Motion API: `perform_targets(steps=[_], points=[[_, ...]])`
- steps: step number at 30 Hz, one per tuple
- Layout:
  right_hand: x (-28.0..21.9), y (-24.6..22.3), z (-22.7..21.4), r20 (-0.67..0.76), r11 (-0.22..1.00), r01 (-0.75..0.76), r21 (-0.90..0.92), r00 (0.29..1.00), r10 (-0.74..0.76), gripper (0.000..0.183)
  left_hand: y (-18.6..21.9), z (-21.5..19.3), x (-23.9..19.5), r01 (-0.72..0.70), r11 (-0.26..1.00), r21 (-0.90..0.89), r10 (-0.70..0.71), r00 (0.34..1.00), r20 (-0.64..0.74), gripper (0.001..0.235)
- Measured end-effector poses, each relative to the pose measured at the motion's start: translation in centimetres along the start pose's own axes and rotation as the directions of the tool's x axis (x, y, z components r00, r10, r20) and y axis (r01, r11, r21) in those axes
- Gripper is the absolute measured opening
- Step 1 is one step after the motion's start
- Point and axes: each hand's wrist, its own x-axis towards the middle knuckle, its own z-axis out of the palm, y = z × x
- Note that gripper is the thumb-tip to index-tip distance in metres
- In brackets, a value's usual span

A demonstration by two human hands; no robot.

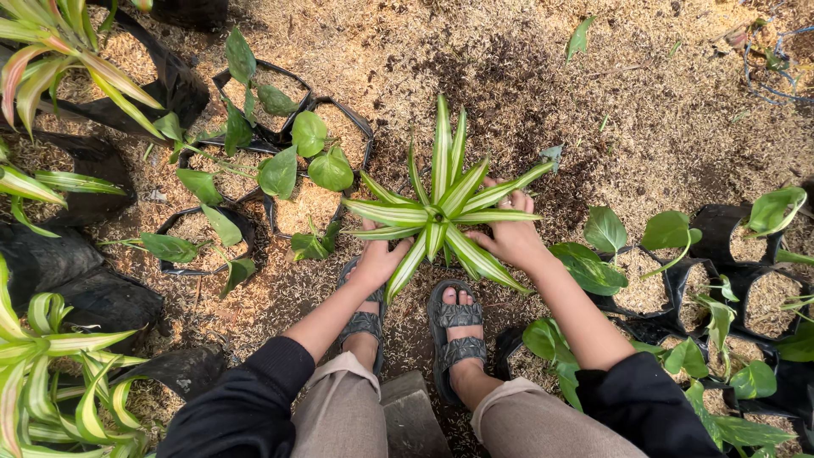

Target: The person kneels on a wood-chip-covered floor and repeatedly picks up potted bromeliads and other small plants, repositions them among neighboring pots, and adjusts their orientation. The person handles the plants by hand without tools, moving them one at a time across the area.

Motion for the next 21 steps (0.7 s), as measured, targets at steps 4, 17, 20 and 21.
perform_targets(steps=[4, 17, 20, 21], points=[[-1.2, 0.7, 0.5, 0.138, 0.981, -0.194, 0.029, 0.972, 0.188, 0.043, 0.3, 0.3, -0.1, -0.002, 0.994, -0.106, -0.009, 0.995, -0.099, 0.042], [-1.5, 3.1, 6.3, -0.083, 0.849, -0.388, 0.359, 0.893, 0.442, 0.013, -2.2, -0.2, 3.4, 0.427, 0.904, -0.012, -0.423, 0.9, 0.106, 0.036], [-4.5, 1.4, 8.6, -0.192, 0.866, -0.263, 0.425, 0.909, 0.37, 0.018, -0.8, -3.5, 7.3, 0.195, 0.93, 0.313, -0.244, 0.962, 0.123, 0.03], [-4.8, 0.9, 9.0, -0.275, 0.888, -0.117, 0.445, 0.926, 0.26, 0.021, -0.3, -3.9, 8.1, 0.149, 0.927, 0.345, -0.199, 0.973, 0.114, 0.029]])
